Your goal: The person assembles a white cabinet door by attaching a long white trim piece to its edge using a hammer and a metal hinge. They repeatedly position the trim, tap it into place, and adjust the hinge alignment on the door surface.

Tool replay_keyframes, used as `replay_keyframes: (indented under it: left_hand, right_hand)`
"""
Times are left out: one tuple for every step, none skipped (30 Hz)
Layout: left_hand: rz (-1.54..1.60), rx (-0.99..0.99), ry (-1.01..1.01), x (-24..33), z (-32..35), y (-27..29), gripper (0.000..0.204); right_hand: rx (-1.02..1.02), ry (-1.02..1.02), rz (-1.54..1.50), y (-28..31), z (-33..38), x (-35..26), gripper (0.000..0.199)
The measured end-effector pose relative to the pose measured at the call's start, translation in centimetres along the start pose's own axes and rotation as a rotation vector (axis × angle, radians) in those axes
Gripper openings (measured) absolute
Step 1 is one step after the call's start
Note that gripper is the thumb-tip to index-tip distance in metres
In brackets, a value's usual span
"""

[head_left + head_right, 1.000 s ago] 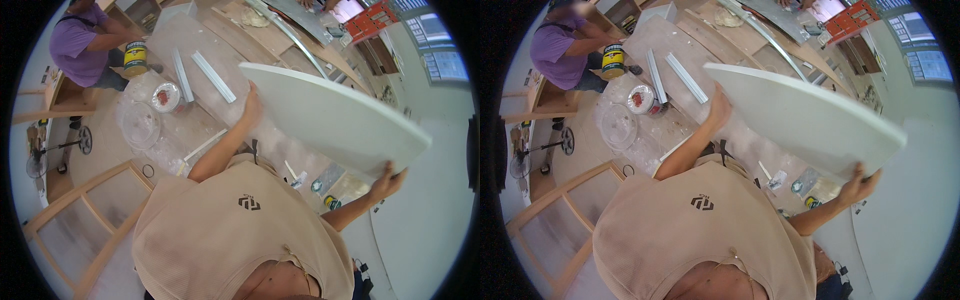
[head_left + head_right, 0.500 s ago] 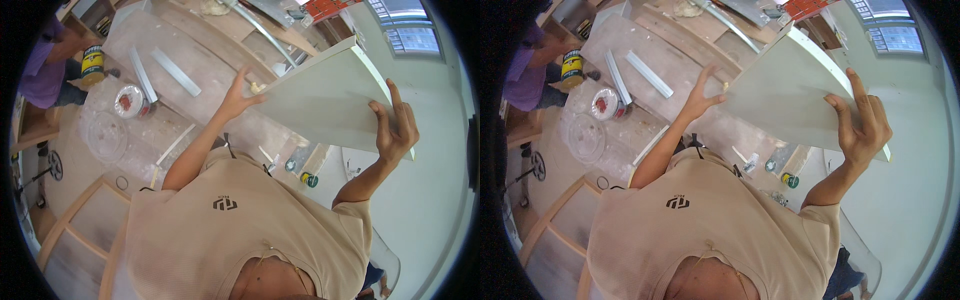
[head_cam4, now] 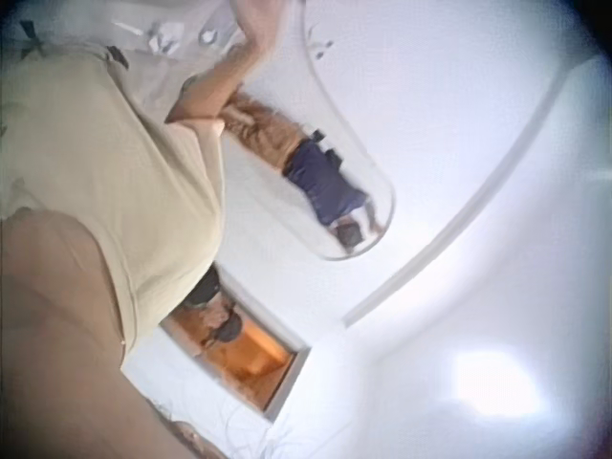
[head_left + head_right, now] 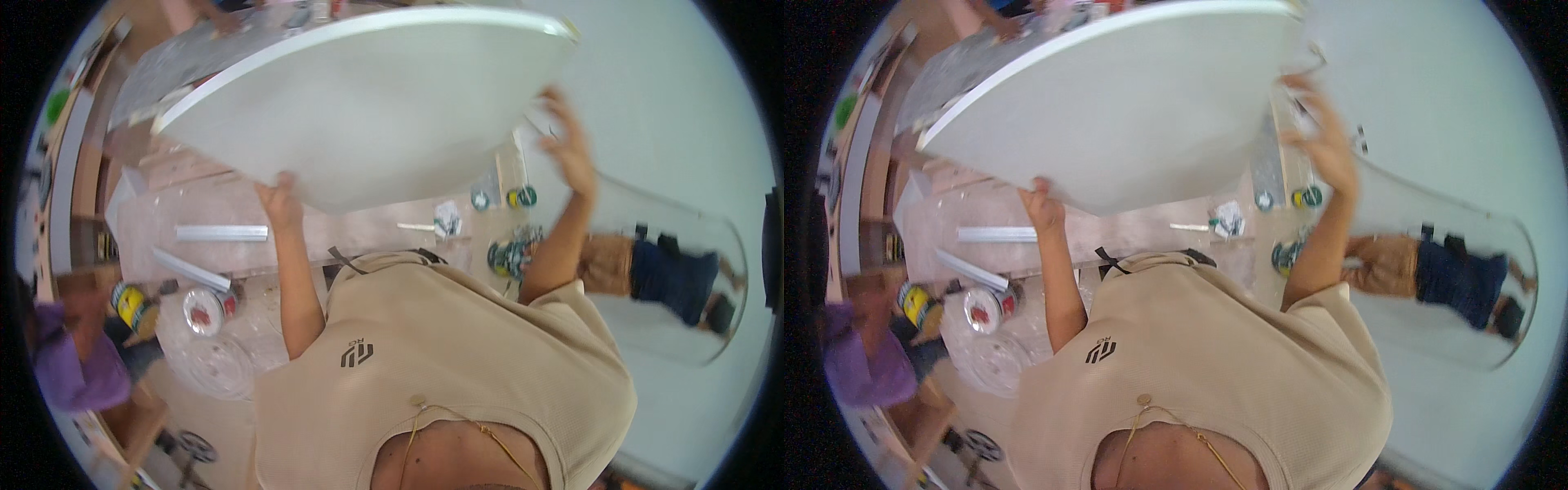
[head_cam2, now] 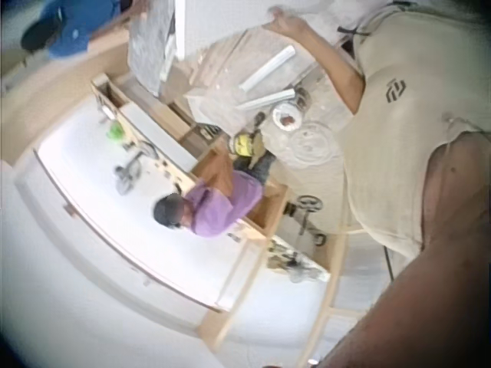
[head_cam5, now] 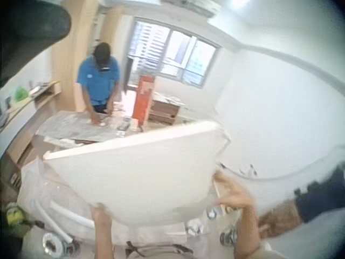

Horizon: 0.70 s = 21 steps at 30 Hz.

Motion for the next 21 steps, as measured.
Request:
replay_keyframes:
  left_hand:
    - [0.052, 0.000, 0.012, 0.6, 0.3, 0.3, 0.057]
    - [0.124, 0.013, 0.024, 0.8, 0.4, 0.9, 0.055]
    - [0.114, 0.008, 0.113, -1.2, -0.4, 3.6, 0.053]
    - [0.083, 0.039, 0.159, -2.2, -1.7, 7.4, 0.051]
    - [-0.185, 0.213, 0.159, -2.8, -2.0, 8.6, 0.048]
    - [-0.417, 0.400, 0.169, -4.0, -0.6, 8.5, 0.048]
    - [-0.294, 0.335, 0.204, -4.0, 0.7, 6.4, 0.053]
    - [-0.151, 0.266, 0.221, -3.4, 1.4, 3.5, 0.059]
    - [-0.042, 0.187, 0.250, -1.8, 1.4, 1.3, 0.060]
    - [0.069, 0.097, 0.285, 0.0, 2.1, -1.1, 0.061]
    - [0.181, 0.005, 0.304, 1.8, 2.6, -3.1, 0.062]
    - [0.189, -0.033, 0.292, 3.1, 2.3, -3.8, 0.062]
    - [0.193, -0.078, 0.289, 4.1, 1.8, -4.5, 0.062]
    - [0.202, -0.130, 0.294, 4.9, 1.6, -4.8, 0.062]
    - [0.223, -0.160, 0.279, 6.0, 1.2, -5.8, 0.059]
    - [0.239, -0.197, 0.266, 7.5, 0.5, -7.1, 0.057]
    - [0.252, -0.234, 0.255, 8.9, -0.1, -8.3, 0.054]
    - [0.281, -0.264, 0.232, 10.6, -0.8, -9.1, 0.052]
    - [0.308, -0.296, 0.218, 11.9, -1.4, -10.2, 0.050]
    - [0.335, -0.329, 0.204, 13.0, -1.6, -11.1, 0.047]
    - [0.338, -0.309, 0.197, 13.8, -1.8, -11.6, 0.046]
  right_hand:
    - [-0.187, -0.119, -0.143, -4.6, 3.3, 3.3, 0.075]
    - [-0.320, -0.232, -0.294, -9.3, 5.9, 5.0, 0.079]
    - [-0.325, -0.365, -0.532, -13.4, 6.9, 7.1, 0.077]
    - [-0.281, -0.426, -0.365, -14.5, 5.5, 5.8, 0.069]
    - [-0.243, -0.481, -0.183, -14.8, 4.8, 3.8, 0.061]
    - [-0.172, -0.485, -0.371, -14.9, 5.3, 4.4, 0.055]
    - [-0.093, -0.513, -0.542, -14.2, 6.3, 6.1, 0.049]
    - [-0.040, -0.546, -0.570, -13.4, 6.3, 7.0, 0.046]
    - [0.016, -0.578, -0.592, -12.9, 6.2, 7.6, 0.043]
    - [0.068, -0.594, -0.607, -12.2, 6.6, 8.2, 0.043]
    - [0.113, -0.603, -0.627, -11.4, 6.7, 8.8, 0.043]
    - [0.112, -0.588, -0.681, -11.3, 6.3, 9.3, 0.043]
    - [0.119, -0.579, -0.730, -11.1, 6.0, 9.9, 0.043]
    - [0.133, -0.571, -0.767, -10.8, 6.3, 10.0, 0.043]
    - [0.152, -0.550, -0.788, -10.3, 6.1, 9.9, 0.043]
    - [0.179, -0.532, -0.812, -10.1, 5.7, 9.7, 0.044]
    - [0.207, -0.517, -0.835, -9.7, 5.5, 9.6, 0.045]
    - [0.185, -0.499, -0.853, -9.9, 5.3, 9.5, 0.046]
    - [0.168, -0.487, -0.864, -9.7, 5.4, 9.7, 0.048]
    - [0.151, -0.475, -0.875, -9.4, 5.3, 9.8, 0.049]
    - [0.166, -0.479, -0.894, -9.2, 5.1, 9.8, 0.052]
Point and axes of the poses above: each hand's wrist, its own z-axis away from the middle knuckle, its own y-axis out of the back of the hand, x = y × z, the point moved 9 cm from there along -z, towards the middle knuckle, and after that the axes turned 11 degrees about x, right-handed, at the moved point
